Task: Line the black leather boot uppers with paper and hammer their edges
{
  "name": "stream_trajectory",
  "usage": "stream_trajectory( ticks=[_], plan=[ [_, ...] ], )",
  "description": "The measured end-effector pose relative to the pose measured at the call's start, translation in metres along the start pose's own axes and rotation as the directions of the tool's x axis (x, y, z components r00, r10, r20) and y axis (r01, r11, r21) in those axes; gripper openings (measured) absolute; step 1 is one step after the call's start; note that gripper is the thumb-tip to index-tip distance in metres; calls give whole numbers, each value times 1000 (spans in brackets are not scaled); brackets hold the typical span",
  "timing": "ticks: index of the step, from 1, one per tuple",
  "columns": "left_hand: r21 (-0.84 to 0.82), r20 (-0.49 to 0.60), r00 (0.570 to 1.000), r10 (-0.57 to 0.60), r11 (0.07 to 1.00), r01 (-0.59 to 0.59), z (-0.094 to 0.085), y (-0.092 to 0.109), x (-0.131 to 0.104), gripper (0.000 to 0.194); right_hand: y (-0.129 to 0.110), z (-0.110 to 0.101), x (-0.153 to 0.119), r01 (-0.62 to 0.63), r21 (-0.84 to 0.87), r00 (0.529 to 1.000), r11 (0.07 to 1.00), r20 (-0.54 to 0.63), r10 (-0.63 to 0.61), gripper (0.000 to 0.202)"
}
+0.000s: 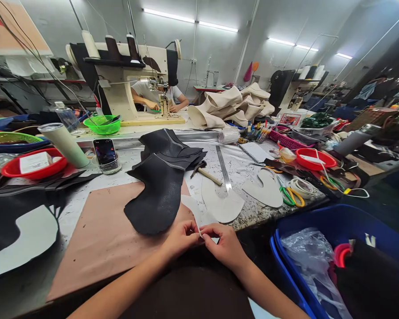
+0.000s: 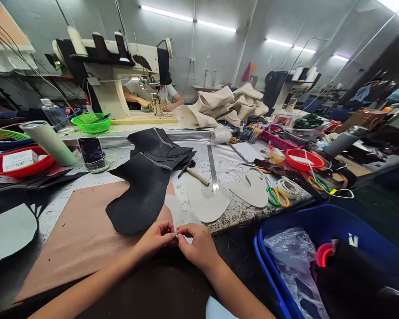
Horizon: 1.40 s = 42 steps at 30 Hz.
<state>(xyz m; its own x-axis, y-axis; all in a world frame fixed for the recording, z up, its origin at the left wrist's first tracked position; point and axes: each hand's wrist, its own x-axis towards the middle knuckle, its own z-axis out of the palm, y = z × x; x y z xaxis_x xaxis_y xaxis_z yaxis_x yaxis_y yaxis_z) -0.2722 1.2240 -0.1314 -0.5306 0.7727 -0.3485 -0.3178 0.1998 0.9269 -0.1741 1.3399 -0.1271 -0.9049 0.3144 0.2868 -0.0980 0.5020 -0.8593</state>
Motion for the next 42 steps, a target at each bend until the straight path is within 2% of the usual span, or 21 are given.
stream_trajectory(
  ticks=[7, 13, 17, 22, 26, 32, 37, 42],
  plan=[
    [139, -30, 998, 55, 989, -51, -1, -3, 1, 18, -1, 2, 0, -77, -85, 997, 993, -3, 77, 13],
    [25, 43, 998, 39, 999, -40, -3, -3, 2, 31, 3, 7, 2, -46, -130, 999, 990, -9, 46, 10],
    [-11, 67, 998, 5, 1000, -5, -4, -4, 2, 45, 5, 9, 2, -37, -83, 999, 996, -2, 37, 10],
    [-2, 110, 993, -53, 999, 54, -6, -3, -1, 55, 8, 7, -2, -92, 80, 992, 993, 96, 84, 17],
    [45, 91, 995, -39, 998, 35, -6, -4, -3, 54, 10, 10, -6, -137, 66, 988, 988, 82, 131, 17],
    [115, 87, 996, -3, 993, -7, -4, -11, -1, 52, 12, 14, -8, -93, 17, 995, 996, 48, 92, 16],
    [157, 113, 993, 34, 986, -51, -7, -13, -1, 53, 18, 12, -6, -49, -53, 988, 997, 144, 56, 14],
    [173, 155, 986, 54, 982, -81, -9, -13, -2, 55, 22, 10, -6, -11, -46, 978, 999, 207, 20, 16]
  ],
)
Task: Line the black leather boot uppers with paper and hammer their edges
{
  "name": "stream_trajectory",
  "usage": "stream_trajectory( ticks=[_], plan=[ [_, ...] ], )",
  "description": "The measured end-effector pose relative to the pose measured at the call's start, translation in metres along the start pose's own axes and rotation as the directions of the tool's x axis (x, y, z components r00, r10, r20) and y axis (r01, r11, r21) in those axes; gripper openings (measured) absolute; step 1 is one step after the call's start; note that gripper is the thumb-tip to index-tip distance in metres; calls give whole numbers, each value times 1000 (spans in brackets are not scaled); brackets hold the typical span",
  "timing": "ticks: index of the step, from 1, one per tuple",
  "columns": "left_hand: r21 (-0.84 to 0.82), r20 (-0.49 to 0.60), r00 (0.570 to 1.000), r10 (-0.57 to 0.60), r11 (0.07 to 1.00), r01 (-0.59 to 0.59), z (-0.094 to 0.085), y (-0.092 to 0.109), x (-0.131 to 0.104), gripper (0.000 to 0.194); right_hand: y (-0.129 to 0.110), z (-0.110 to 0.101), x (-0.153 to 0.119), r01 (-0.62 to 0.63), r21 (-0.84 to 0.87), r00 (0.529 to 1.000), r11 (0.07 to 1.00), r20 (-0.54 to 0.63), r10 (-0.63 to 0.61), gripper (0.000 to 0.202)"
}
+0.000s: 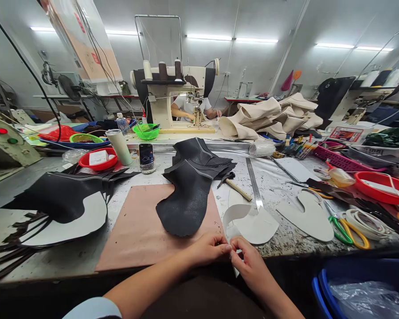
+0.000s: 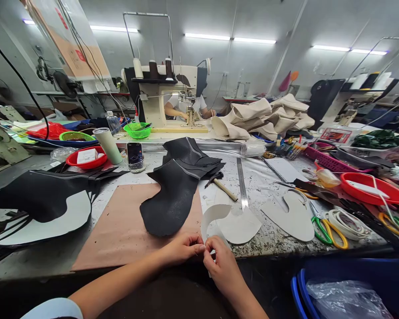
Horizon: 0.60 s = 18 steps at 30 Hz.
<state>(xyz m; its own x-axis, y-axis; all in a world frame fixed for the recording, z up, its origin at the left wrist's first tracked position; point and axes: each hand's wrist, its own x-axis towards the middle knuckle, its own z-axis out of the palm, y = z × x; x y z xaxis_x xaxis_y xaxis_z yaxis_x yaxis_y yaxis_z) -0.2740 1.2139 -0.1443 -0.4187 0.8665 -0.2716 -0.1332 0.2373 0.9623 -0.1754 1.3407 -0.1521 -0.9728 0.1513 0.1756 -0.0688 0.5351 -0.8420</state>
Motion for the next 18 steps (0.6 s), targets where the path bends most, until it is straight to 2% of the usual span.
stream_trajectory(
  ticks=[9, 15, 18],
  plan=[
    [-7, 31, 999, 41, 999, -41, 0, 3, -1, 54, -6, -3, 2, 5, 206, 999, 979, 30, -12, 24],
    [-85, 71, 994, 88, 993, -82, -3, 2, -2, 43, -8, -4, 2, -172, 393, 981, 903, 149, 122, 26],
    [-105, 67, 997, 39, 994, -32, -6, 2, -2, 37, -6, -3, 2, -209, 438, 977, 875, 130, 169, 29]
  ],
)
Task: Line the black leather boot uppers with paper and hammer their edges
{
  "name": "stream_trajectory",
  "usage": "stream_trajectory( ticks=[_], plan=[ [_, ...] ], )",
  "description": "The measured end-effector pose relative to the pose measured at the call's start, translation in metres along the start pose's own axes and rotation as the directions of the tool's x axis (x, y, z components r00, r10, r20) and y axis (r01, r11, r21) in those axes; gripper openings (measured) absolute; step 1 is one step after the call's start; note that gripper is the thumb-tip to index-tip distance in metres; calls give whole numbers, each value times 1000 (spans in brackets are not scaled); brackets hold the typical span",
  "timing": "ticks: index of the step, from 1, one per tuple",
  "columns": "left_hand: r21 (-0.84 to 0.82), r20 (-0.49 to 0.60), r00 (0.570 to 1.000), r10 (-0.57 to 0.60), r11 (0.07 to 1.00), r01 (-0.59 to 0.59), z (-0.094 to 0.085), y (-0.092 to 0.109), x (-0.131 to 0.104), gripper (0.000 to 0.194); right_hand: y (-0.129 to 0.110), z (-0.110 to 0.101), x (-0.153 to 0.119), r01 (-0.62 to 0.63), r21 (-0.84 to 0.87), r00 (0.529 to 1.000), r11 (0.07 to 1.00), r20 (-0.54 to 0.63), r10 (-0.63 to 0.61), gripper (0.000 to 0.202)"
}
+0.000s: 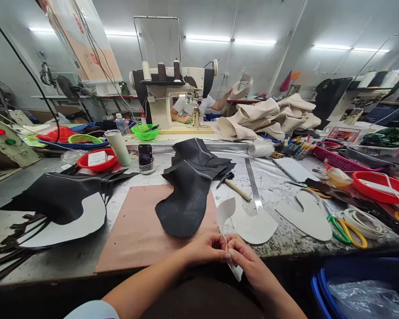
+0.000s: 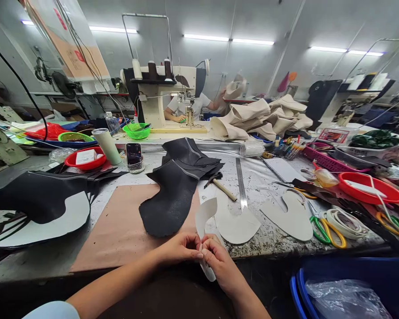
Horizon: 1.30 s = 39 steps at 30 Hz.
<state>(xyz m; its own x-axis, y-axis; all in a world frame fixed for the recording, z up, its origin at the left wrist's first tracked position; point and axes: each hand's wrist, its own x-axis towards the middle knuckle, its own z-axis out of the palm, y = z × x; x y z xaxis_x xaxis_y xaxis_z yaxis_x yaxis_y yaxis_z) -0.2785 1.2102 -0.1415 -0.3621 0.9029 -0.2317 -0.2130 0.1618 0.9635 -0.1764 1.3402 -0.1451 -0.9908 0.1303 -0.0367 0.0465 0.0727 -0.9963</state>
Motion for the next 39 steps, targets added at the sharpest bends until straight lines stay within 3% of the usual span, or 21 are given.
stream_trajectory(
  ticks=[4, 7, 10, 16, 20, 23, 26, 30, 31, 33, 36, 39],
  plan=[
    [16, -149, 987, -56, 998, 59, -3, 2, 0, 29, 6, 1, 1, -23, 77, 987, 997, -159, 35, 30],
    [99, -291, 957, 13, 995, 16, -2, 6, -1, 24, 7, 6, 1, -53, 85, 973, 995, -221, 71, 29],
    [299, -372, 918, 139, 954, -23, 3, 10, -4, 19, 3, 16, 2, -48, -8, 964, 999, -262, 44, 31],
    [565, -270, 926, 265, 822, -70, 11, 20, -12, 9, -1, 27, 3, 28, 7, 938, 1000, -345, -24, 32],
    [764, -197, 920, 339, 641, -73, 4, 24, -15, 19, 0, 19, 1, 117, -232, 918, 966, -346, -194, 20],
    [873, -161, 914, 372, 486, -45, -1, 27, -15, 31, -3, 12, 0, 155, -475, 882, 866, -327, -338, 20],
    [897, -126, 930, 346, 439, -42, -2, 33, -15, 31, -4, 8, -1, 205, -638, 866, 742, -235, -442, 20],
    [922, -33, 963, 268, 380, -74, -5, 45, -19, 46, 0, 5, -5, 281, -743, 816, 607, -148, -559, 20],
    [928, -16, 967, 253, 364, -80, -6, 49, -20, 50, 1, 5, -6, 255, -738, 817, 625, -181, -548, 21],
    [931, 16, 972, 233, 351, -99, -7, 56, -22, 55, 1, 6, -9, 170, -641, 854, 748, -282, -436, 22],
    [906, 112, 967, 231, 377, -194, -2, 61, -23, 56, -3, 11, -8, 69, -253, 901, 965, -400, -169, 31],
    [851, 175, 948, 267, 443, -282, 8, 57, -22, 47, -6, 16, -4, 84, 37, 921, 996, -384, -63, 32]
  ],
)
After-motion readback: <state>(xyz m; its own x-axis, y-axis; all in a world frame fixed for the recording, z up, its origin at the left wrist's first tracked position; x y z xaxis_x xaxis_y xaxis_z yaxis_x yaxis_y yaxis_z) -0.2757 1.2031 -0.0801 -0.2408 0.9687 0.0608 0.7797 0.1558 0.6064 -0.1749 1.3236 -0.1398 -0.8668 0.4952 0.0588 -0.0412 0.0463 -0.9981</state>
